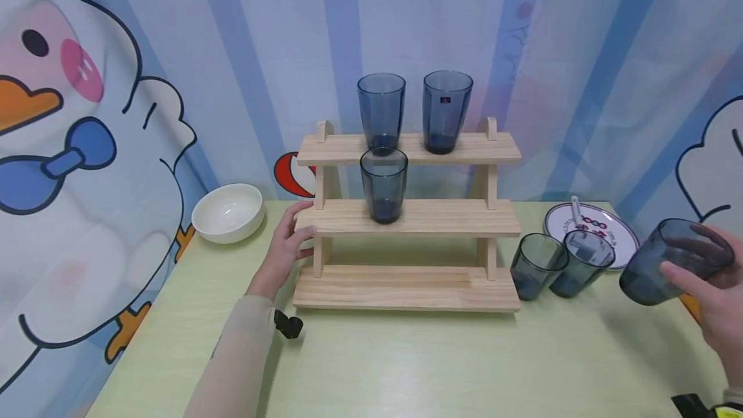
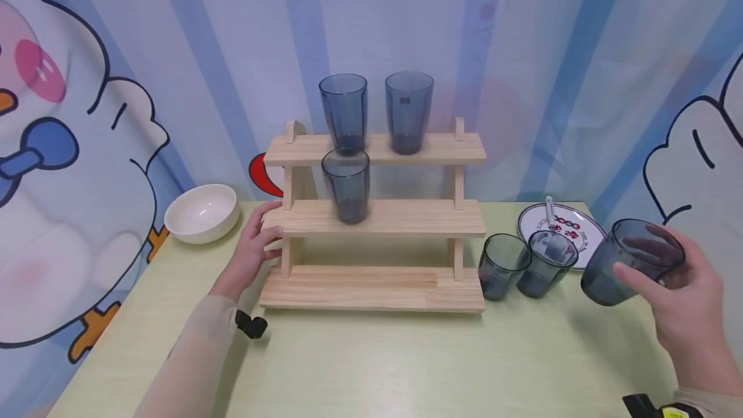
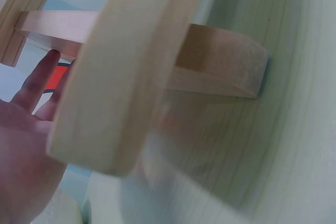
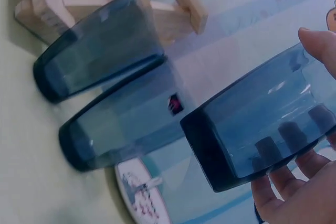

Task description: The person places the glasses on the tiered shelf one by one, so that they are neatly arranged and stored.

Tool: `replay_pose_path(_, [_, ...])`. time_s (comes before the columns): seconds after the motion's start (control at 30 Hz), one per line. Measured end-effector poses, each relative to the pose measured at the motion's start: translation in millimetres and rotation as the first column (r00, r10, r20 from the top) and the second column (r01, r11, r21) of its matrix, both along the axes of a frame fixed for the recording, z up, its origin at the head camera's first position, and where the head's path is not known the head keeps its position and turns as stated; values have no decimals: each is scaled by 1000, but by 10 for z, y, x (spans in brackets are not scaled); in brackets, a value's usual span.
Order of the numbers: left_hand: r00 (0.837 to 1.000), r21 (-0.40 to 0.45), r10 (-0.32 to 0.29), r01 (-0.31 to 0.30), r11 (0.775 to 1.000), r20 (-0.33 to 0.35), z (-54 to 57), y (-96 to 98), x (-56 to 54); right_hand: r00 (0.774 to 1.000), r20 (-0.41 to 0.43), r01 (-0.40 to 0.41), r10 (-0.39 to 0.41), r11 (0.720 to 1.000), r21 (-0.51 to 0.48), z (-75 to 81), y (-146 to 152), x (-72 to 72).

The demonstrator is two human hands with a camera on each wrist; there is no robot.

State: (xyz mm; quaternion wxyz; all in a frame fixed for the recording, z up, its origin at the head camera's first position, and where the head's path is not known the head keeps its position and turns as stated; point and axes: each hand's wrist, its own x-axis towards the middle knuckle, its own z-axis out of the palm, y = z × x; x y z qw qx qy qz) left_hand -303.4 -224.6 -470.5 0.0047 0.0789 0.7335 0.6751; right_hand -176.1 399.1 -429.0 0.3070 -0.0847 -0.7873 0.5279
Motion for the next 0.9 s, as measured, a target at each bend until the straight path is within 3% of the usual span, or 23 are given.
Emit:
replay_pose_path(0.23, [1000,2,-5,5,1000,-4,-22,-10,-4,985,-94,-142,145,989,34,203,-183,20])
replay_pose_path(0.37, [1000,4,-8,8,1000,-4,-29,-7,-1,984,-82,-153,161,983,101,288,-298,-3])
replay_pose_path(0.5, [1000,2,-7,7,1000,-5,-30,-7,-1,973,-99,-202,209,976,82,376,-415,-52])
replay_pose_path(0.67, [1000,0,-6,6,1000,-5,-17,-2,-2,920,-183,-357,347,934,-27,478,-572,-151])
replay_pose_path(0.9, [1000,3,-4,4,1000,-1,-12,-1,-12,843,-246,-519,478,843,-144,548,-801,-304])
